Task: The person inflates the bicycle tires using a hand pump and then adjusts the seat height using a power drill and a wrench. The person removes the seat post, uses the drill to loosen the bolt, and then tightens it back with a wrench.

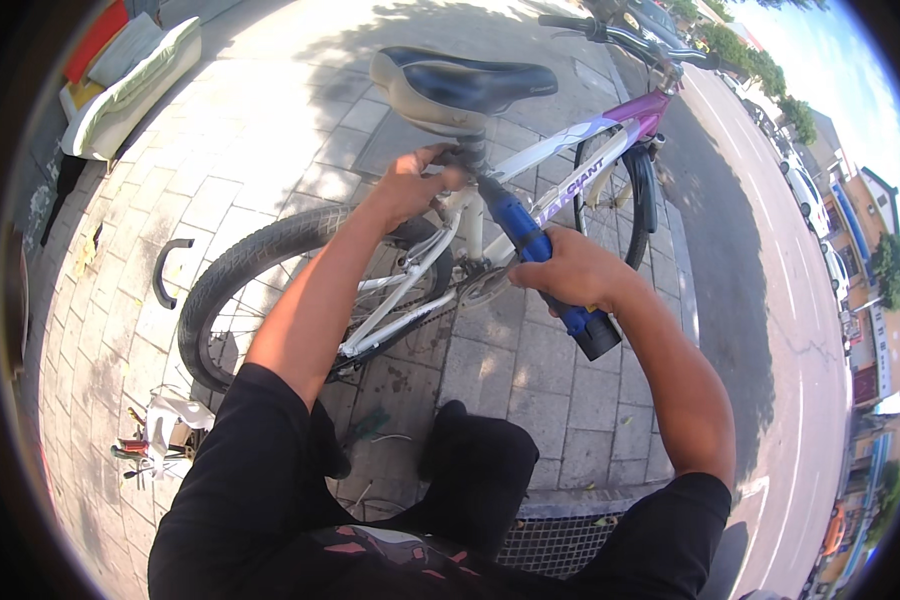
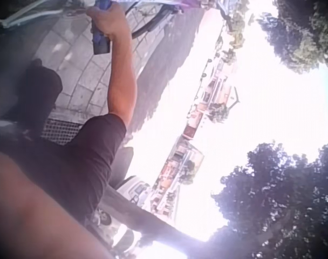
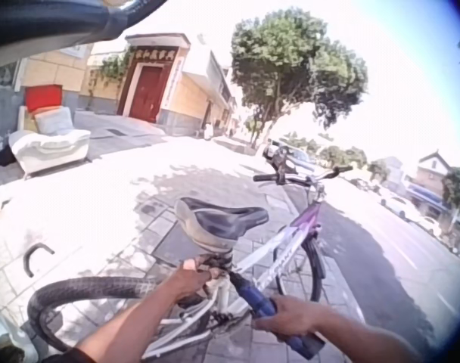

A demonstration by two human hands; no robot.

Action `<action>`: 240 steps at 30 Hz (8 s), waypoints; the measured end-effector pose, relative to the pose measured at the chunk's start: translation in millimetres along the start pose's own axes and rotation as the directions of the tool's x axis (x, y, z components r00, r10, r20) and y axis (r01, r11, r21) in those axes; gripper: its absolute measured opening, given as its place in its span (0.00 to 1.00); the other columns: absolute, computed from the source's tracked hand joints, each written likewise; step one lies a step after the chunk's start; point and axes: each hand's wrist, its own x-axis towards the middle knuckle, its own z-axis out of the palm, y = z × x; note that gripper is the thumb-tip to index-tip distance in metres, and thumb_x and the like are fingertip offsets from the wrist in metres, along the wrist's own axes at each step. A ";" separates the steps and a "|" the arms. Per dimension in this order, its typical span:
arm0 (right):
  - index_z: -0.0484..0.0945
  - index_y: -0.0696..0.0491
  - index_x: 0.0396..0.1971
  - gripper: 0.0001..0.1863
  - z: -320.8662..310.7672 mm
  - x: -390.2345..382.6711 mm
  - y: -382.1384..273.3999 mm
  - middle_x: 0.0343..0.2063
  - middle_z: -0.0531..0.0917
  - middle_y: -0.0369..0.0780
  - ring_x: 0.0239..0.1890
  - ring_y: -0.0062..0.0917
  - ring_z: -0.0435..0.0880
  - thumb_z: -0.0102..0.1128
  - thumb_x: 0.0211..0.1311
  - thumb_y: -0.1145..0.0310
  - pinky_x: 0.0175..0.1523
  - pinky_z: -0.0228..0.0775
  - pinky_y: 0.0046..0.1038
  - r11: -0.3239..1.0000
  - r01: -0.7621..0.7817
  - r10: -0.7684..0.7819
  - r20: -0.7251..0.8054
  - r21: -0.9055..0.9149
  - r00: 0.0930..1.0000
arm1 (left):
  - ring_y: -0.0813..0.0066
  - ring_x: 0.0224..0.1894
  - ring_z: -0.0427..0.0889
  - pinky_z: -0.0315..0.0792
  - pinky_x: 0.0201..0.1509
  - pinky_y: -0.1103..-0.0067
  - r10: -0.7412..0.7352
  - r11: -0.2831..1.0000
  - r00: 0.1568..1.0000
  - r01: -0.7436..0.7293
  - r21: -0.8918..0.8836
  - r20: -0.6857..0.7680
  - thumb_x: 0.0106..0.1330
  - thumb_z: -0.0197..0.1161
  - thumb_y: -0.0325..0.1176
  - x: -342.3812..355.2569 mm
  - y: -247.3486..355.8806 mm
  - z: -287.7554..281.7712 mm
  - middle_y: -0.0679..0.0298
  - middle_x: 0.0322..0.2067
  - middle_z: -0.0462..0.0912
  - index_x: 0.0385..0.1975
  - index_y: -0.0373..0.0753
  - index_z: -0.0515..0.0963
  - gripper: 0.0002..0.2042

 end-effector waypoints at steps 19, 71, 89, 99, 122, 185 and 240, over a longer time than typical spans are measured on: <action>0.80 0.61 0.43 0.26 -8.5 -1.0 9.3 0.31 0.86 0.45 0.36 0.34 0.88 0.73 0.55 0.54 0.45 0.79 0.37 0.961 0.039 -0.060 -0.067 -0.273 0.996 | 0.74 0.49 0.87 0.81 0.42 0.77 0.004 0.999 1.000 -0.005 0.053 0.016 0.71 0.71 0.39 -8.1 9.8 0.9 0.62 0.51 0.88 0.75 0.37 0.69 0.34; 0.77 0.65 0.50 0.37 27.8 -0.3 -11.1 0.37 0.88 0.55 0.42 0.49 0.90 0.73 0.59 0.44 0.50 0.80 0.43 0.952 0.050 -0.137 -0.276 -0.301 0.951 | 0.76 0.47 0.87 0.80 0.48 0.75 0.120 0.972 0.970 -0.158 -0.174 -0.212 0.78 0.66 0.39 27.2 -4.0 -5.6 0.65 0.47 0.90 0.54 0.38 0.85 0.13; 0.78 0.58 0.45 0.24 -15.0 6.5 4.1 0.29 0.82 0.40 0.21 0.25 0.84 0.71 0.67 0.52 0.20 0.80 0.30 0.823 -0.042 -0.088 0.201 0.567 0.976 | 0.79 0.41 0.84 0.79 0.43 0.78 0.132 0.946 0.974 -0.179 -0.268 -0.187 0.76 0.66 0.38 26.8 -1.5 -1.6 0.65 0.42 0.89 0.52 0.34 0.86 0.14; 0.78 0.62 0.47 0.28 -10.9 5.0 -4.4 0.29 0.82 0.40 0.23 0.27 0.86 0.72 0.65 0.51 0.21 0.81 0.31 0.915 -0.027 -0.041 0.159 0.402 0.986 | 0.79 0.40 0.84 0.77 0.40 0.79 0.140 0.942 0.975 -0.186 -0.280 -0.174 0.77 0.65 0.36 33.9 -10.6 -4.9 0.64 0.41 0.89 0.52 0.33 0.87 0.14; 0.80 0.63 0.42 0.27 0.3 -1.1 -8.6 0.28 0.81 0.39 0.24 0.26 0.84 0.74 0.64 0.51 0.28 0.80 0.30 0.968 0.003 -0.020 0.065 0.252 0.998 | 0.75 0.45 0.87 0.77 0.53 0.74 0.127 0.934 0.985 -0.159 -0.319 -0.119 0.75 0.69 0.35 30.1 -5.8 -4.0 0.63 0.44 0.90 0.53 0.35 0.85 0.13; 0.88 0.66 0.40 0.46 14.8 191.8 4.0 0.40 0.89 0.55 0.44 0.46 0.91 0.70 0.53 0.27 0.52 0.80 0.42 0.852 0.221 0.173 -0.654 0.475 0.736 | 0.64 0.44 0.89 0.90 0.39 0.71 -0.123 0.968 0.931 0.036 -0.249 -0.344 0.84 0.51 0.43 40.3 16.4 19.2 0.50 0.50 0.83 0.63 0.25 0.71 0.24; 0.76 0.66 0.52 0.50 49.3 184.9 27.3 0.43 0.88 0.55 0.48 0.48 0.90 0.77 0.48 0.32 0.54 0.81 0.43 0.839 0.380 0.063 -0.762 0.390 0.644 | 0.67 0.37 0.92 0.78 0.29 0.76 -0.197 0.822 0.980 0.177 0.542 -0.020 0.74 0.60 0.34 34.2 55.9 16.3 0.55 0.41 0.88 0.57 0.26 0.77 0.19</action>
